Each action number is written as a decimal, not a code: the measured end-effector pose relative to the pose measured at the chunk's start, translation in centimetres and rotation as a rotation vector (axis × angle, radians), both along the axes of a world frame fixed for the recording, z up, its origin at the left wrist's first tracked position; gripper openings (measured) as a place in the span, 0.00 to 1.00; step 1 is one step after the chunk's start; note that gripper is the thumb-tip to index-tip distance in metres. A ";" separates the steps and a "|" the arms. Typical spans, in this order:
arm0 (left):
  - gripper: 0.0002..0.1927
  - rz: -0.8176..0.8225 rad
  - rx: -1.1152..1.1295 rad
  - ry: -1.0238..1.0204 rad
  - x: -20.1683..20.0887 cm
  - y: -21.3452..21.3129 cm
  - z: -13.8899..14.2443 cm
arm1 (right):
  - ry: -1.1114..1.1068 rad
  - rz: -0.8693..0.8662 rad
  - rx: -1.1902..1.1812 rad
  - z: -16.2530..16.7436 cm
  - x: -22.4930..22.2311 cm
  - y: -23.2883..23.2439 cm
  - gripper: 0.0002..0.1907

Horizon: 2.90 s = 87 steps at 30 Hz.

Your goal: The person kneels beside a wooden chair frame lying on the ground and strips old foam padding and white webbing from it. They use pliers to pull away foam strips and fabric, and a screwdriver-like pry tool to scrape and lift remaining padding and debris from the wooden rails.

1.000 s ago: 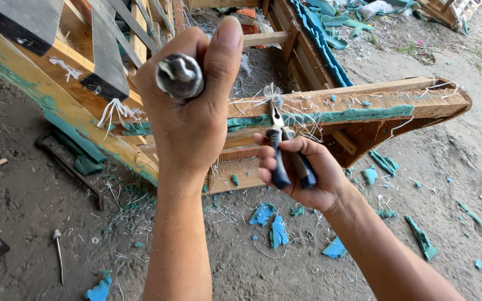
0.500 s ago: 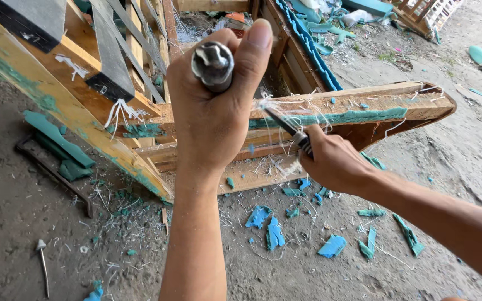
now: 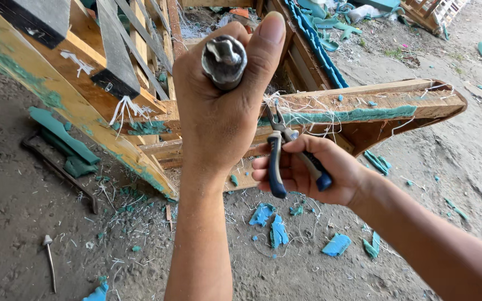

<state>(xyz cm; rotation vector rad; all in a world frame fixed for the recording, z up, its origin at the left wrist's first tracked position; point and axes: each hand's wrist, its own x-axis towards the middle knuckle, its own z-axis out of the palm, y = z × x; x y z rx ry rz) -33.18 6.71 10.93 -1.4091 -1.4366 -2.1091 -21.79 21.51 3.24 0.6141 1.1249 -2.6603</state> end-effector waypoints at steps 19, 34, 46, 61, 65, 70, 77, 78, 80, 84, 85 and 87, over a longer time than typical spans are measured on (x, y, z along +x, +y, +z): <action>0.28 -0.065 -0.045 -0.009 0.1 0.1 -0.4 | -0.116 0.260 0.864 0.6 4.6 6.7 0.14; 0.29 -0.098 -0.087 -0.022 1.5 2.4 -0.4 | -0.722 0.550 1.855 2.3 7.5 10.3 0.17; 0.30 -0.079 -0.137 -0.009 2.0 1.6 0.0 | -0.448 0.244 0.811 2.4 2.7 11.6 0.13; 0.27 -0.235 -0.049 -0.077 0.7 2.5 -1.5 | -0.086 0.507 1.526 -9.7 9.3 6.2 0.19; 0.27 -0.442 0.157 -0.135 0.6 6.2 -3.8 | -0.298 0.577 1.234 -9.7 13.4 7.3 0.22; 0.28 -0.399 0.083 -0.218 2.2 10.9 -8.2 | -0.245 0.159 0.812 -11.0 16.7 8.2 0.21; 0.26 -0.680 0.012 -0.221 4.2 11.9 -7.8 | -0.408 -0.438 0.338 -14.7 17.0 7.3 0.18; 0.25 -0.845 0.065 -0.299 4.1 11.3 -7.0 | -0.448 -0.494 0.373 -14.8 17.1 7.3 0.17; 0.27 -0.794 0.000 -0.208 3.3 9.1 -5.4 | -0.329 -0.371 0.638 -14.3 17.1 8.1 0.16; 0.28 -0.594 -0.035 -0.079 2.3 5.5 -2.7 | -0.300 -0.155 1.061 -10.2 15.5 12.1 0.14; 0.28 -0.545 -0.028 -0.065 2.3 5.0 -2.2 | -0.373 -0.123 1.096 -8.7 14.3 13.4 0.14; 0.28 -0.429 -0.049 -0.068 2.6 3.9 -1.3 | -0.345 0.040 1.020 -5.4 11.3 15.7 0.15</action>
